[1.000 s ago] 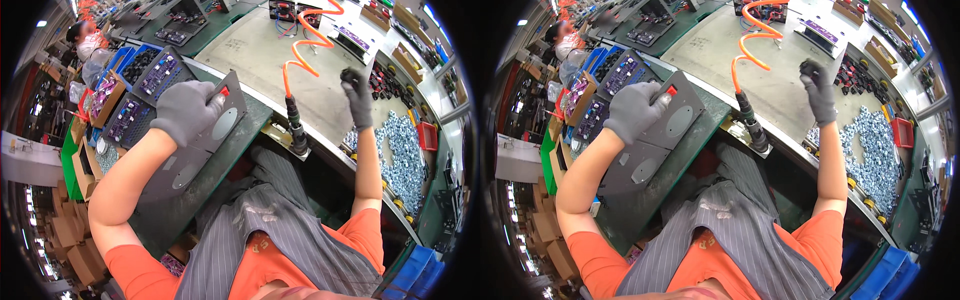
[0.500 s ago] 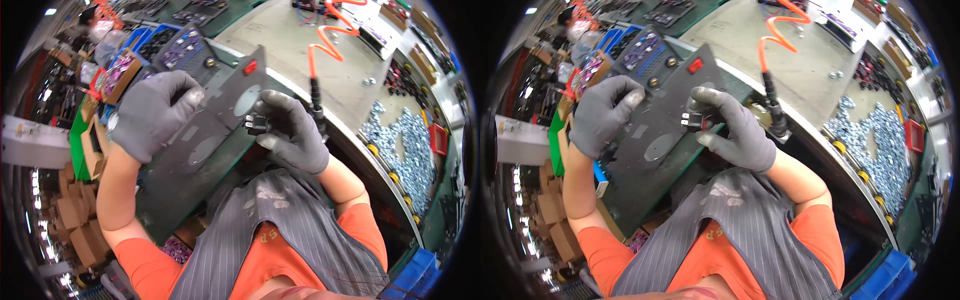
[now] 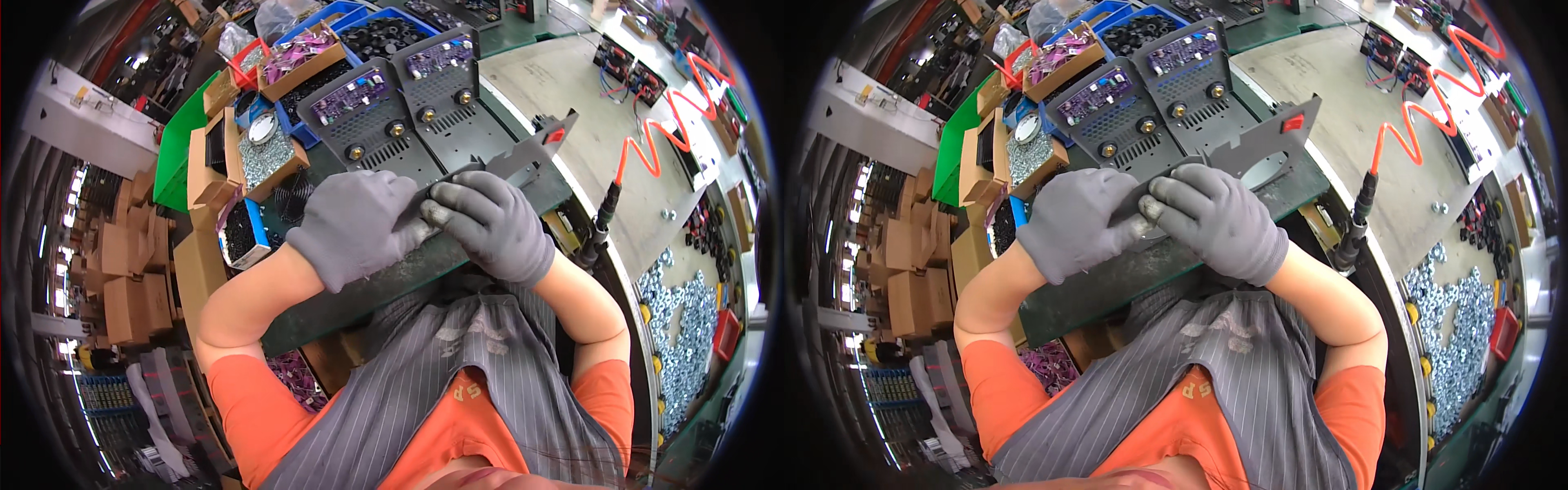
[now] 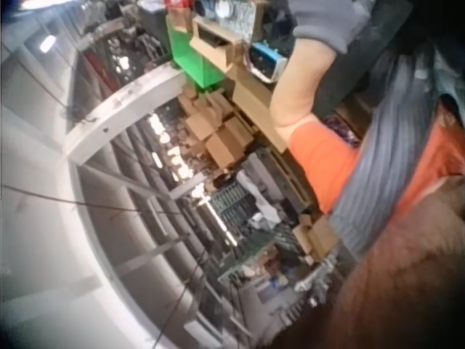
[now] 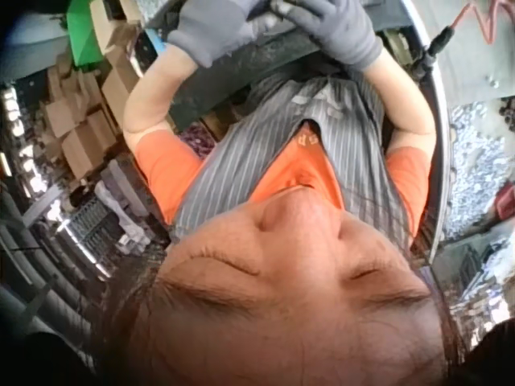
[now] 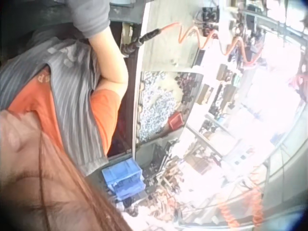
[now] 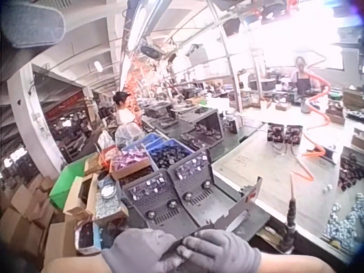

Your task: The person uses a red-handled tool to scrape or clean small metal brackets with purple tape. They then place the brackets into a cardboard box. Next, they retrieve a metal chassis and use a pneumatic screwdriver to attach black rubber feet and screws to the chassis. Finally, they install a cooling fan into the chassis.

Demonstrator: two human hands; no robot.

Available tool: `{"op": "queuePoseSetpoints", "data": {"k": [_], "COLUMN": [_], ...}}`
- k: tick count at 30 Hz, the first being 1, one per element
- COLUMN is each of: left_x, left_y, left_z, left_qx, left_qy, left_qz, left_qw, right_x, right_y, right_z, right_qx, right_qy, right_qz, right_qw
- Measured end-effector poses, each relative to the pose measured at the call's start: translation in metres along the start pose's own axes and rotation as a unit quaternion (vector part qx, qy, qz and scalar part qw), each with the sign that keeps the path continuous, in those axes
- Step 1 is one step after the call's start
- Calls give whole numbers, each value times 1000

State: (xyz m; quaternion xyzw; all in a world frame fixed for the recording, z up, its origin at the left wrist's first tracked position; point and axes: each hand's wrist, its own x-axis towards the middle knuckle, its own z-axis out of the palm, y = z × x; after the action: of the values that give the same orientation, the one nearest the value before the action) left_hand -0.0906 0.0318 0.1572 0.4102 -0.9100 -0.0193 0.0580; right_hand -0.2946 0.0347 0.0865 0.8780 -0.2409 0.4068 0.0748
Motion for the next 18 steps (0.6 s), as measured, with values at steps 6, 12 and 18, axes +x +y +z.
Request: {"op": "queuePoseSetpoints", "data": {"k": [6, 12, 18], "left_x": [9, 13, 22], "left_y": [2, 2, 2], "left_z": [8, 14, 14], "left_qx": [37, 80, 84], "left_qy": [36, 99, 76], "left_qz": [23, 23, -3], "left_qw": [998, 992, 994], "right_x": [2, 24, 30], "right_y": [5, 31, 31], "right_z": [-8, -29, -21], "right_qx": [26, -54, -50], "right_qy": [10, -95, -114], "right_qz": [32, 150, 195], "right_qw": [999, 983, 973]}}
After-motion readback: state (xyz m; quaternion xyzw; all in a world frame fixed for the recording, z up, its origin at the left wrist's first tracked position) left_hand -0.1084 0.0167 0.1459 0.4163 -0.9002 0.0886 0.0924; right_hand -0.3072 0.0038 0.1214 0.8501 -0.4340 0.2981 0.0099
